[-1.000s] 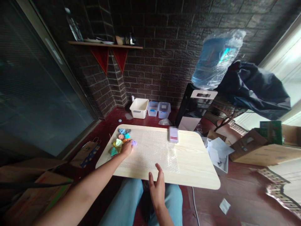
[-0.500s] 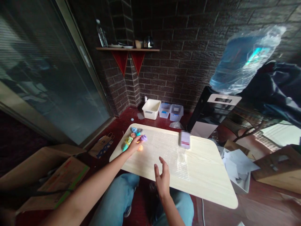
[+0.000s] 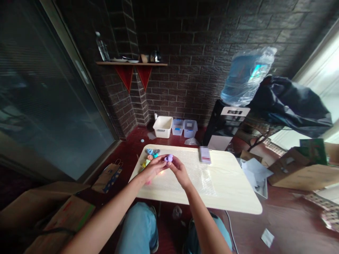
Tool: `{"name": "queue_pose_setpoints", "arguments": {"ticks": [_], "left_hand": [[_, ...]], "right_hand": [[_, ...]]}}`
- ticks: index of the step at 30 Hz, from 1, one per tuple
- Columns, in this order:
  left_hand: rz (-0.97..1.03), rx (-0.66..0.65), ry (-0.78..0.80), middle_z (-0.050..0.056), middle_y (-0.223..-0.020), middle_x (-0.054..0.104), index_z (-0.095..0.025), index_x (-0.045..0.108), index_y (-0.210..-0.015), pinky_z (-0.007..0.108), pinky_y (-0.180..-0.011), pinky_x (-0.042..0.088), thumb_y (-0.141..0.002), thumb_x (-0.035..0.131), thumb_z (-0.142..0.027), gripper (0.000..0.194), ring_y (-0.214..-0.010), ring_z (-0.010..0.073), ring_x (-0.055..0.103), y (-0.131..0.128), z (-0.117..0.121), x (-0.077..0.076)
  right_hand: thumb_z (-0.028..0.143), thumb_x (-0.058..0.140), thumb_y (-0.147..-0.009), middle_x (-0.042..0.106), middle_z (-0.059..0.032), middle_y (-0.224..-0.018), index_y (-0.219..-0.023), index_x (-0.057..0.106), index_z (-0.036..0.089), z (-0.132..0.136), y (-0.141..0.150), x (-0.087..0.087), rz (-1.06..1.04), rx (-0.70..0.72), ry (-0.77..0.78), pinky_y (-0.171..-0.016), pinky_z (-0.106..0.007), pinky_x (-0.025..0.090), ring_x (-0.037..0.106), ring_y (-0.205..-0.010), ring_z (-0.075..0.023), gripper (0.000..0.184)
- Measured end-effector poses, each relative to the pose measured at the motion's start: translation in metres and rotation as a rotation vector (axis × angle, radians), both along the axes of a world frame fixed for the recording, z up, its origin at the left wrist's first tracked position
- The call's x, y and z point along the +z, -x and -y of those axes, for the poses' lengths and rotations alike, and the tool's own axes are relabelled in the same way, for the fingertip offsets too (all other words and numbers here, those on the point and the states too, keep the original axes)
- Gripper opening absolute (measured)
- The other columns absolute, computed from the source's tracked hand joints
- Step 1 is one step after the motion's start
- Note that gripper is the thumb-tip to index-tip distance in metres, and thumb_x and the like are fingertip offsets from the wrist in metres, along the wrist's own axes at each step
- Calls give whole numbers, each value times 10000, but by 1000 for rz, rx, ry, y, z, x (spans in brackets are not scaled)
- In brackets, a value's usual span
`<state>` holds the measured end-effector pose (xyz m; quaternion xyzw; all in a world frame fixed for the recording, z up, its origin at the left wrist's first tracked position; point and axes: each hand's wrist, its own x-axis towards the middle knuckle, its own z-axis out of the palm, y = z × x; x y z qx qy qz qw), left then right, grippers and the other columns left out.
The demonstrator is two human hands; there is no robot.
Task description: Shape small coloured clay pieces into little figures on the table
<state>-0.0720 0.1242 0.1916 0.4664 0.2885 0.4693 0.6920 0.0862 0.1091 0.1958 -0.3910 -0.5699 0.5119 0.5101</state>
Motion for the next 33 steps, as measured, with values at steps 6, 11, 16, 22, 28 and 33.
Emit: {"name": "queue_pose_setpoints", "arguments": {"ticks": [6,11,16,22,28,33], "left_hand": [[127,-48,36,76,-1120,651,-171,631,-1111,448,-1030,407,-778,718,-303,368,-1049,200,610,-21,13,10],[184,-85,50,54,-1139,637,-200,629,-1135,406,-994,429,-766,725,-245,384,-1055,191,587,-43,34,27],[229,-90,64,56,-1052,655,-176,642,-1084,323,-913,464,-776,711,-279,332,-962,160,607,-62,61,37],[212,6,128,8,-805,633,-167,603,-897,186,-585,451,-770,694,-448,322,-664,89,595,-100,75,37],[189,58,222,-6,-697,591,-143,593,-833,184,-515,422,-757,612,-617,480,-554,68,536,-116,69,34],[148,53,211,-25,-622,556,-150,556,-751,175,-440,335,-740,625,-622,477,-504,63,507,-104,67,35]], "right_hand": [[478,675,-783,675,-67,-1147,-1198,614,221,24,-15,11,13,-88,-30,-916,-404,500,637,-1022,-235,491],[485,661,-788,650,-75,-1198,-1255,581,237,47,-35,23,40,-128,-32,-900,-402,511,625,-1054,-239,535],[475,708,-735,597,-109,-1227,-1313,488,255,68,-50,22,47,-188,-64,-818,-385,543,624,-1006,-229,656],[428,712,-742,620,-89,-1090,-1260,507,229,86,-55,17,60,-219,-100,-712,-325,565,615,-906,-200,591],[428,631,-820,595,-116,-1244,-1290,516,239,90,-66,19,93,-235,-115,-765,-352,564,618,-1014,-234,519],[439,564,-867,623,-99,-1177,-1169,635,246,80,-73,21,148,-246,-159,-779,-350,549,615,-1006,-228,366]]}}
